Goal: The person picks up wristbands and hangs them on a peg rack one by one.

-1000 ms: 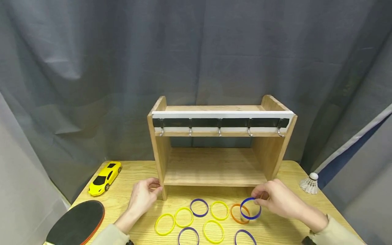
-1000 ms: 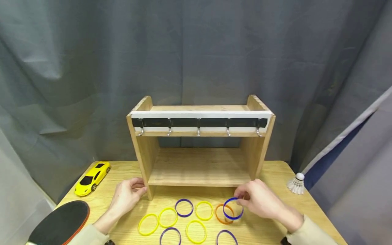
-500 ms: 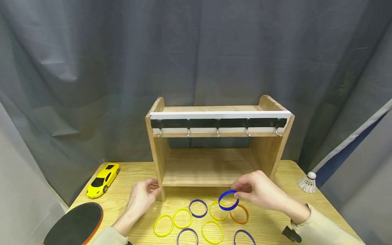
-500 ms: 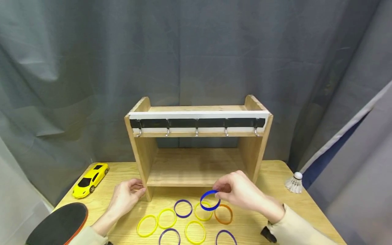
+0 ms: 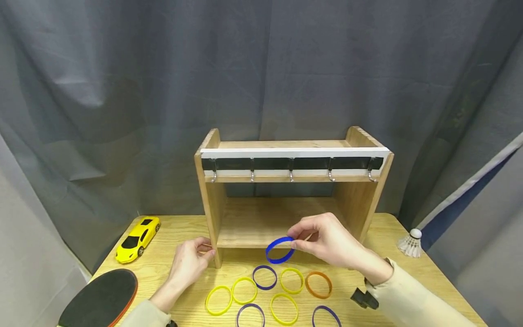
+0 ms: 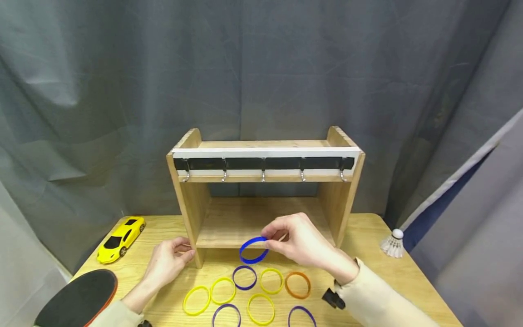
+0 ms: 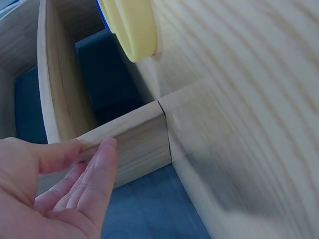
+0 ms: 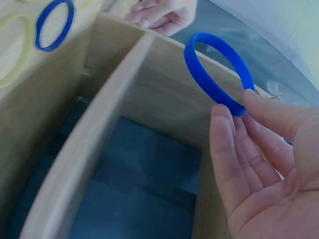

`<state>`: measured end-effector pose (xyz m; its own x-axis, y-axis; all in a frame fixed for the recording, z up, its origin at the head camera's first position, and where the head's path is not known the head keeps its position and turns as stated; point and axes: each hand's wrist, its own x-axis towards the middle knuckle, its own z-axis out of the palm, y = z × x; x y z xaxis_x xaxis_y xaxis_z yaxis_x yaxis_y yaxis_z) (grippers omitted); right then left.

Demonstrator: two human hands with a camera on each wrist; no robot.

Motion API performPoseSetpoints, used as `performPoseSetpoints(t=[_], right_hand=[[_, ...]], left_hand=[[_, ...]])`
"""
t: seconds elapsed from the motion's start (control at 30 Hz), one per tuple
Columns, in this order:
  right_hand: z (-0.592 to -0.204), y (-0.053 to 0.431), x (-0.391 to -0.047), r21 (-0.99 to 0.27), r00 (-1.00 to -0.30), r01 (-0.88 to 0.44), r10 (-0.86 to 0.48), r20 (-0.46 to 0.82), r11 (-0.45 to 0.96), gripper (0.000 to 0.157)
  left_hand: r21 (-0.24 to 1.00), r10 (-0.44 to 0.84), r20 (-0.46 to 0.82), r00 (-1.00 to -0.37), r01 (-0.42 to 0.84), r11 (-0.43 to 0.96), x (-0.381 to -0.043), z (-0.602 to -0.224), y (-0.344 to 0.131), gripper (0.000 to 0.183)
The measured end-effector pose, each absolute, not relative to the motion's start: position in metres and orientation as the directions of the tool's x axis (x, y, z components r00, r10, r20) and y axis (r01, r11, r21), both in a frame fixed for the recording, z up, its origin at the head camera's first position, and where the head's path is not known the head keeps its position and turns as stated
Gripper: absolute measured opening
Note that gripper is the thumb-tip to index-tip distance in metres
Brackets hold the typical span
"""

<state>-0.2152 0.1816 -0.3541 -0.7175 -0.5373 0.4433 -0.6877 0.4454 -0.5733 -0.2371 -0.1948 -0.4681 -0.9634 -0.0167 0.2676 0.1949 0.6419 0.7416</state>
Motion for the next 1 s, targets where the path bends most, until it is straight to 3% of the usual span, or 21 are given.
performPoseSetpoints(t=[0.33, 0.53, 0.67, 0.8, 1.0], right_hand=[[-0.343, 0.147, -0.225, -0.773, -0.785, -0.588, -0.398, 0.474, 0.239, 0.019], [-0.339, 0.125, -0.231, -0.884, -0.836, -0.468, -0.332, 0.436, 0.017, 0.026], [-0.337, 0.111, -0.232, -0.912, -0.856, -0.389, -0.315, 0.41, -0.13, 0.028], [-0.334, 0.098, -0.233, -0.911, -0.865, -0.326, -0.308, 0.395, -0.253, 0.019], [-0.327, 0.077, -0.237, -0.898, -0.899, -0.211, -0.283, 0.334, -0.387, 0.035]], left_hand=[[0.745, -0.018, 0.246, -0.969, 0.177, 0.643, -0.237, -0.466, -0.195, 0.017], [0.743, -0.019, 0.243, -0.97, 0.174, 0.646, -0.237, -0.465, -0.195, 0.018], [0.746, -0.016, 0.238, -0.971, 0.173, 0.643, -0.239, -0.465, -0.195, 0.018], [0.746, -0.011, 0.242, -0.97, 0.179, 0.642, -0.24, -0.467, -0.195, 0.017], [0.757, -0.011, 0.238, -0.971, 0.178, 0.629, -0.24, -0.467, -0.196, 0.016]])
